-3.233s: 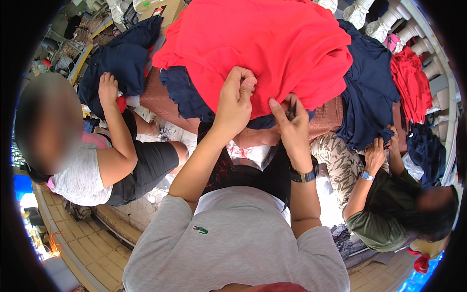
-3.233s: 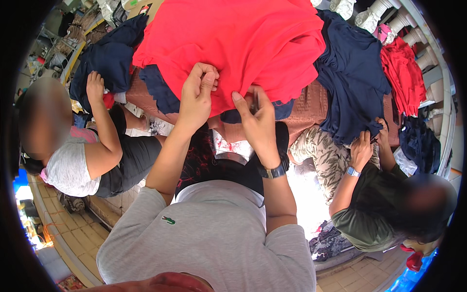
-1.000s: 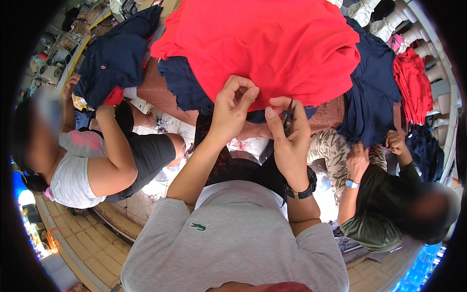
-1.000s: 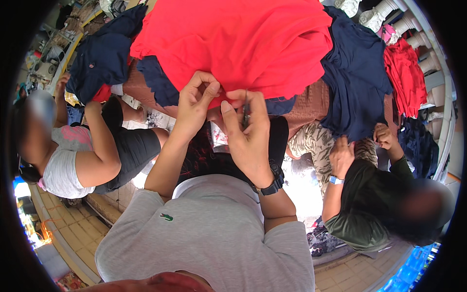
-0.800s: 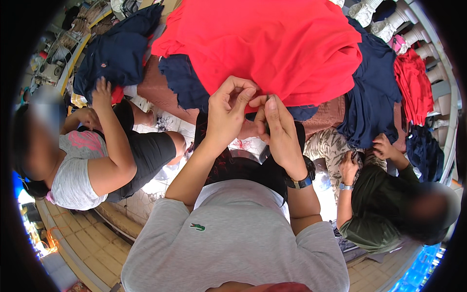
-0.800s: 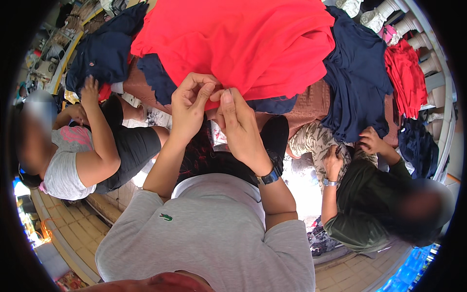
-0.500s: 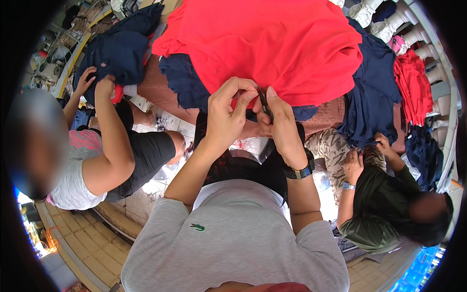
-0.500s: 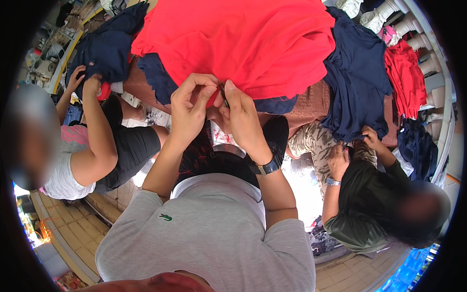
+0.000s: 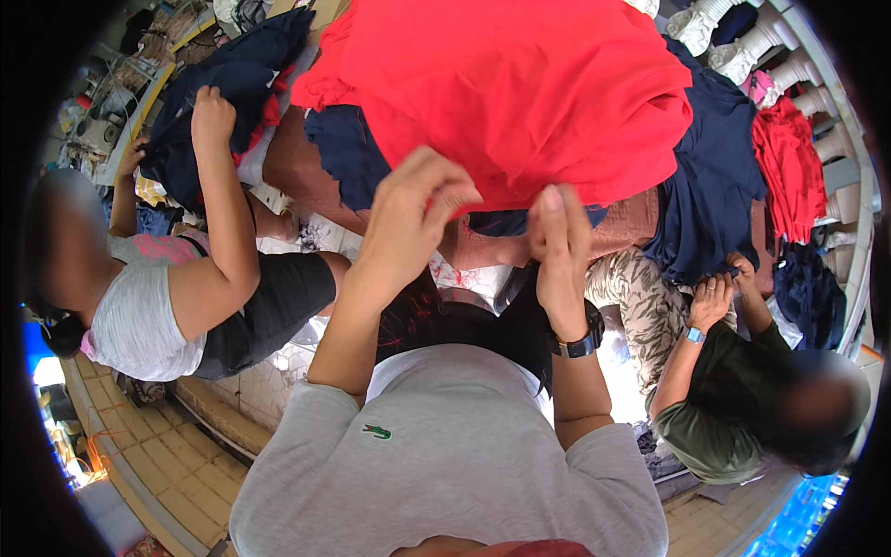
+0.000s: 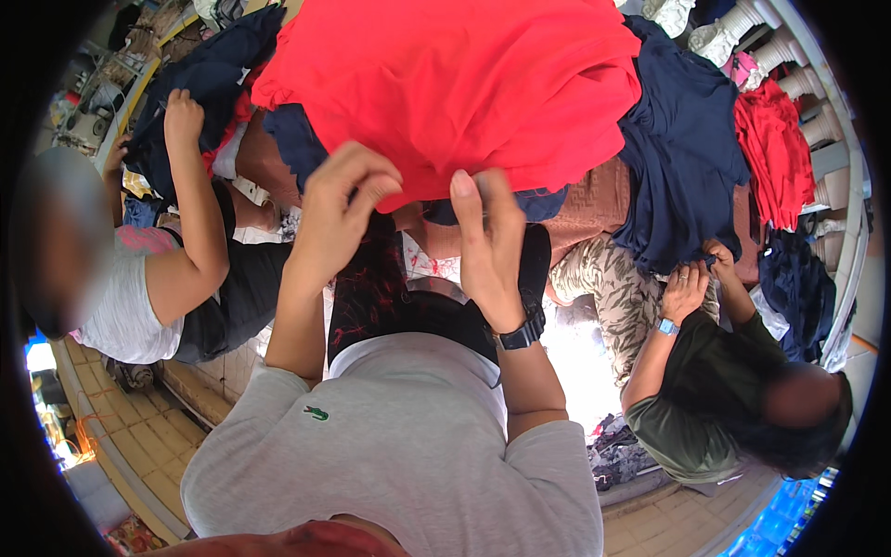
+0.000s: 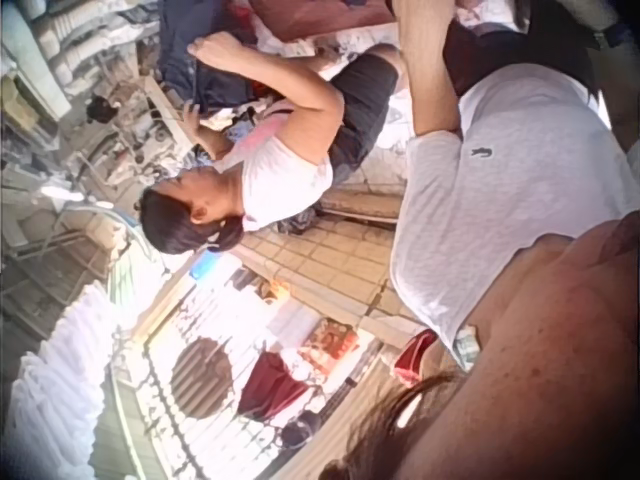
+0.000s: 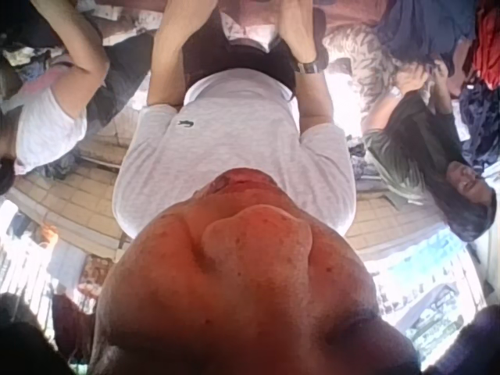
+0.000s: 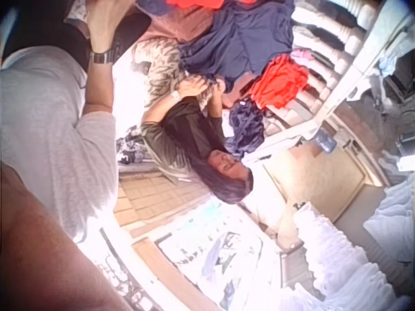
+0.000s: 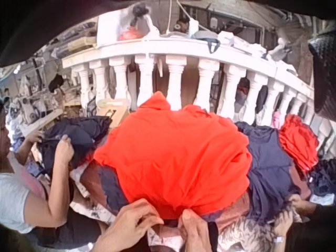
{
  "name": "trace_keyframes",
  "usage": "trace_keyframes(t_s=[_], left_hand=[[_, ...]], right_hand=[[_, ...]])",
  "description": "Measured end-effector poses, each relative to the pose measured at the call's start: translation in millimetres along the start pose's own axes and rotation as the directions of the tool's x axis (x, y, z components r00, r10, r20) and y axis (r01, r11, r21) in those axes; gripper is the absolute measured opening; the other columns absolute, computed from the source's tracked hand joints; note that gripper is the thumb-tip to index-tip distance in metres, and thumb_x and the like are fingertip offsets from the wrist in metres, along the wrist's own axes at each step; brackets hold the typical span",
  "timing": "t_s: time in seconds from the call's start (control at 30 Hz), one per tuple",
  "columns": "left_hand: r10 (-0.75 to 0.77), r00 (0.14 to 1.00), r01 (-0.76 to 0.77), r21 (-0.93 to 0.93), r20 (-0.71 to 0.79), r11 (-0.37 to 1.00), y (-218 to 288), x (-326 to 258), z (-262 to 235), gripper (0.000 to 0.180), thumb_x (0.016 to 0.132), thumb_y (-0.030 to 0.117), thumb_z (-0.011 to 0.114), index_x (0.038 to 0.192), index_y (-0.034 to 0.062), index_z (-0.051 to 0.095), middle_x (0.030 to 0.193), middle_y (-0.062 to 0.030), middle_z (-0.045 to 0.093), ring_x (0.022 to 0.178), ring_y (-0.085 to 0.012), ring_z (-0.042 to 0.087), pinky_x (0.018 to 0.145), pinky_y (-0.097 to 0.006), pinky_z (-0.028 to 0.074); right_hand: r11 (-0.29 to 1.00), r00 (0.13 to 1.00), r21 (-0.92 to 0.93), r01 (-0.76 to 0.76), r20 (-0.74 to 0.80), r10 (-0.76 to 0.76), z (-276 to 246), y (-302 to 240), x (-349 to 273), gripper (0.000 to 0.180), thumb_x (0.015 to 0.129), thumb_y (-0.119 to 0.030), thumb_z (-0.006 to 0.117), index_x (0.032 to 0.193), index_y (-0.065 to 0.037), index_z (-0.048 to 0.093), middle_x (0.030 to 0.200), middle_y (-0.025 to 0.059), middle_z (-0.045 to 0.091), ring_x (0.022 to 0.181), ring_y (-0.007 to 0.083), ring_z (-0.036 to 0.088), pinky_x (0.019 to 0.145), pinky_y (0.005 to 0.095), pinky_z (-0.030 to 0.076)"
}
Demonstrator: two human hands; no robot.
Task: The person trims loose threads and tags from a red t-shirt using small scissors. They repeatedly adjust the garment, cut threads, and inspect the fabric while seated on the floor.
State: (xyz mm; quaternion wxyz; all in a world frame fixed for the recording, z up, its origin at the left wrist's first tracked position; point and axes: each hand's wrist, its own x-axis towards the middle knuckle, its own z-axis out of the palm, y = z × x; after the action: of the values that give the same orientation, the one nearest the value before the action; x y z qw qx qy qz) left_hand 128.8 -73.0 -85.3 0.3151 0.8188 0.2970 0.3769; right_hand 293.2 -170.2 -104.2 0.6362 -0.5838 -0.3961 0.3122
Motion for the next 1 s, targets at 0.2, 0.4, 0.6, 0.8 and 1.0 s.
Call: trace_keyframes(t_s=[0.2,0.4,0.6,0.8,1.0], left_hand=[[0.245,0.948,-0.233,0.078,-0.205,0.969,5.0,33.9,18.8,0.028,0.081,-0.012,0.065,0.104,0.0037,0.07,0.102,-0.0105,0.052,0.083,-0.0244,0.061,0.073,-0.035,0.054],[0.252,0.959,-0.254,0.003,-0.126,0.967,-4.9,42.7,21.1,0.035,0.077,-0.02,0.06,0.103,0.0028,0.068,0.101,-0.0099,0.049,0.084,-0.024,0.061,0.074,-0.034,0.06],[0.249,0.961,-0.253,-0.018,-0.121,0.967,-9.6,40.7,20.8,0.017,0.082,-0.01,0.065,0.096,-0.0005,0.068,0.092,-0.009,0.058,0.083,-0.0227,0.064,0.072,-0.033,0.055],[-0.005,0.999,-0.006,-0.21,-0.052,0.978,-4.9,16.5,15.4,0.007,0.09,-0.003,0.067,0.096,-0.0034,0.07,0.094,-0.0096,0.071,0.088,-0.0162,0.069,0.081,-0.027,0.054],[-0.06,0.995,0.025,-0.381,-0.079,0.924,-8.0,6.6,20.2,0.008,0.089,-0.003,0.067,0.096,-0.005,0.069,0.101,-0.0125,0.073,0.087,-0.0147,0.07,0.078,-0.027,0.054]], right_hand=[[0.987,0.96,0.046,0.153,-0.246,-0.137,25.4,5.3,15.7,0.03,0.089,-0.021,0.078,0.083,-0.004,0.054,0.068,-0.0061,0.049,0.057,0.0007,0.036,0.047,0.0201,0.024],[0.941,0.997,0.33,-0.073,-0.006,0.079,16.0,22.2,22.3,0.034,0.098,-0.015,0.067,0.069,-0.014,0.049,0.056,-0.0094,0.038,0.046,0.001,0.03,0.044,0.0228,0.019],[0.898,0.991,0.427,-0.107,0.119,0.061,7.1,31.1,23.2,0.032,0.101,-0.017,0.062,0.072,-0.014,0.05,0.057,-0.0091,0.035,0.046,0.0018,0.029,0.045,0.0224,0.02],[0.954,0.902,-0.082,0.288,-0.31,-0.299,16.3,8.3,10.1,0.02,0.104,-0.017,0.055,0.086,-0.008,0.053,0.07,-0.0051,0.044,0.056,0.0013,0.035,0.048,0.0206,0.024],[0.967,0.973,0.189,-0.171,0.184,0.136,18.1,-28.1,-18.2,0.052,0.107,-0.044,0.027,0.092,-0.004,0.057,0.071,-0.0031,0.041,0.06,0.0046,0.033,0.052,0.0215,0.026]])
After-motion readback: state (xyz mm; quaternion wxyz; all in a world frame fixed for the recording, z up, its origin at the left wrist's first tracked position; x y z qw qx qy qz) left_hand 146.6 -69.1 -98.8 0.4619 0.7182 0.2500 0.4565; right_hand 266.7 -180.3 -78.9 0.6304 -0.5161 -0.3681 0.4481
